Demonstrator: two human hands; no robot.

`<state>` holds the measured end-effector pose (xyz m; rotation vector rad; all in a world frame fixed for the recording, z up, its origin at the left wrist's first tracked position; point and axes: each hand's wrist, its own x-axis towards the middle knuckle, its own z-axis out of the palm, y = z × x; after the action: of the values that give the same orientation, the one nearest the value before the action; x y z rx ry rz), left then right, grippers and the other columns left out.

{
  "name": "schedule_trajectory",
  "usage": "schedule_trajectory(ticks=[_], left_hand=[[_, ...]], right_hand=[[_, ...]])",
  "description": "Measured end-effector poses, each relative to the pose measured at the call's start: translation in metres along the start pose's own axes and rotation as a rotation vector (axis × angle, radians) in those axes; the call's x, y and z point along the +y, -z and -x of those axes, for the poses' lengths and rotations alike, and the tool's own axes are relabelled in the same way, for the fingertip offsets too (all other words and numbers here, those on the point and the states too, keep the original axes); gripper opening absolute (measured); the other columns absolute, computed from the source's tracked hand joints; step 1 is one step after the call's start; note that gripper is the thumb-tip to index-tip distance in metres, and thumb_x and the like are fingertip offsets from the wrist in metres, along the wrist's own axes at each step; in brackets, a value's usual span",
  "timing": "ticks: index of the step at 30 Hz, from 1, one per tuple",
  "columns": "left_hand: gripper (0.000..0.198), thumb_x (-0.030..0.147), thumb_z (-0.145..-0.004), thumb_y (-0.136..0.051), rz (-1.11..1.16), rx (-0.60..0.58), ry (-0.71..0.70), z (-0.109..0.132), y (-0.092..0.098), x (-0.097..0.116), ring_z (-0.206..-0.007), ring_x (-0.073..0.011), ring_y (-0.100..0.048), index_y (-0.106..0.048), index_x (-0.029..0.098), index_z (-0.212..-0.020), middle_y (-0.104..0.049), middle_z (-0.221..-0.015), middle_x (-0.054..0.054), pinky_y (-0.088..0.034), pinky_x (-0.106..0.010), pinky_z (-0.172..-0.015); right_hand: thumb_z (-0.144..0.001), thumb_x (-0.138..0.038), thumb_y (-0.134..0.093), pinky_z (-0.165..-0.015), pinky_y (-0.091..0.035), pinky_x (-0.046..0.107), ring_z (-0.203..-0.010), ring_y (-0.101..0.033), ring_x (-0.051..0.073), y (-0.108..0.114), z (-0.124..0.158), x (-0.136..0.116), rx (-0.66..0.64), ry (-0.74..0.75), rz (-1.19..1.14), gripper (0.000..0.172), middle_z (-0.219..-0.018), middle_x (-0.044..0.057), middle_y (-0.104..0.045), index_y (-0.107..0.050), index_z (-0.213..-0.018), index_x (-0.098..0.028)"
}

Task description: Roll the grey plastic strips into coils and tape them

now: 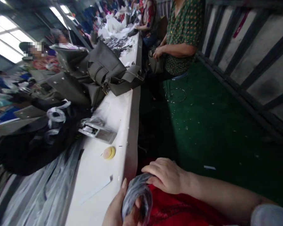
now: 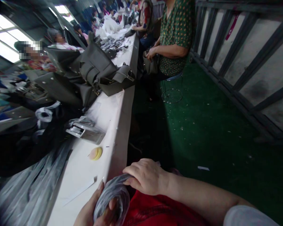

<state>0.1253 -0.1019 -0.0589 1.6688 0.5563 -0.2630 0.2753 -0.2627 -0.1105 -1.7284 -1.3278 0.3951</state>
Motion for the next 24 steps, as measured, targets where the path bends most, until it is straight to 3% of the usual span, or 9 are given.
schedule_trajectory(ticks=[2, 5, 7, 9, 12, 14, 17, 21, 24], left_hand=[[0.067, 0.059, -0.095, -0.018, 0.354, -0.019, 0.100, -0.004, -0.001, 0.007, -0.025, -0.0052, -0.015, -0.058, 0.017, -0.062, -0.014, -0.032, 0.010, -0.039, -0.020, -0.037], [0.058, 0.058, -0.093, -0.039, 0.904, -0.053, 0.081, -0.011, 0.000, 0.017, -0.028, -0.0024, -0.022, -0.063, 0.012, -0.069, -0.019, -0.033, 0.012, -0.042, -0.017, -0.046], [0.051, 0.056, -0.088, -0.052, 1.039, -0.071, 0.016, -0.011, 0.003, 0.018, -0.037, -0.0057, -0.043, -0.066, 0.009, -0.077, -0.033, -0.037, 0.008, -0.045, -0.018, -0.054], [0.047, 0.054, -0.084, -0.060, 1.077, -0.090, -0.038, -0.007, 0.007, 0.014, -0.058, -0.0130, -0.059, -0.068, 0.008, -0.081, -0.049, -0.046, 0.002, -0.048, -0.022, -0.063], [0.042, 0.050, -0.084, -0.062, 1.079, -0.059, -0.153, 0.007, 0.016, 0.004, -0.066, -0.0153, -0.059, -0.068, 0.009, -0.086, -0.059, -0.059, -0.002, -0.048, -0.027, -0.070], [0.041, 0.050, -0.087, -0.058, 1.026, -0.010, -0.213, 0.017, 0.025, -0.002, -0.063, -0.0140, -0.056, -0.066, 0.009, -0.085, -0.060, -0.063, -0.003, -0.047, -0.028, -0.070], [0.042, 0.049, -0.090, -0.052, 0.811, 0.133, -0.292, 0.031, 0.042, -0.010, -0.074, -0.0169, -0.059, -0.066, 0.010, -0.091, -0.065, -0.078, -0.006, -0.046, -0.031, -0.075], [0.039, 0.044, -0.094, -0.044, 0.204, 0.436, -0.430, 0.049, 0.054, -0.017, -0.100, -0.0204, -0.058, -0.060, 0.020, -0.121, -0.066, -0.108, -0.007, -0.043, -0.035, -0.090], [0.032, 0.038, -0.095, -0.045, -0.233, 0.463, -0.433, 0.059, 0.050, -0.026, -0.092, -0.0188, -0.060, -0.068, 0.023, -0.109, -0.068, -0.098, -0.005, -0.044, -0.031, -0.085]], right_hand=[[-0.098, -0.039, -0.040, -0.080, -0.046, 0.031, -0.086, -0.062, 0.020, -0.010, 0.001, -0.006, -0.030, -0.032, -0.196, 0.034, -0.098, 0.010, -0.067, -0.055, -0.116, -0.015], [-0.101, -0.048, -0.025, -0.060, -0.045, 0.025, -0.058, -0.054, 0.013, -0.028, -0.003, -0.018, -0.160, -0.100, -0.583, 0.044, -0.067, 0.001, -0.057, -0.055, -0.102, -0.016], [-0.099, -0.055, -0.019, -0.047, -0.039, 0.021, -0.046, -0.043, 0.009, -0.040, -0.009, -0.027, -0.183, -0.171, -0.816, 0.052, -0.060, -0.003, -0.049, -0.054, -0.099, -0.017], [-0.096, -0.061, -0.025, -0.040, -0.032, 0.019, -0.042, -0.038, 0.007, -0.049, -0.018, -0.036, -0.132, -0.222, -0.943, 0.052, -0.065, -0.002, -0.051, -0.052, -0.100, -0.017], [-0.093, -0.059, -0.042, -0.043, -0.038, 0.020, -0.047, -0.044, 0.008, -0.050, -0.035, -0.048, -0.105, -0.197, -0.877, 0.046, -0.073, 0.000, -0.057, -0.054, -0.106, -0.016], [-0.093, -0.051, -0.047, -0.060, -0.049, 0.025, -0.064, -0.058, 0.014, -0.043, -0.047, -0.055, -0.138, -0.107, -0.729, 0.040, -0.081, 0.004, -0.064, -0.058, -0.108, -0.016], [-0.094, -0.040, -0.047, -0.080, -0.050, 0.032, -0.086, -0.064, 0.021, -0.032, -0.067, -0.064, -0.203, -0.011, -0.479, 0.031, -0.093, 0.008, -0.069, -0.062, -0.102, -0.014], [-0.090, -0.028, -0.051, -0.073, -0.048, 0.028, -0.079, -0.064, 0.020, -0.037, -0.081, -0.074, -0.436, 0.007, -0.173, 0.019, -0.088, 0.005, -0.070, -0.065, -0.093, -0.016], [-0.085, -0.023, -0.054, -0.066, -0.046, 0.025, -0.070, -0.060, 0.017, -0.056, -0.080, -0.079, -0.608, 0.012, -0.020, 0.014, -0.078, 0.002, -0.068, -0.065, -0.084, -0.015]])
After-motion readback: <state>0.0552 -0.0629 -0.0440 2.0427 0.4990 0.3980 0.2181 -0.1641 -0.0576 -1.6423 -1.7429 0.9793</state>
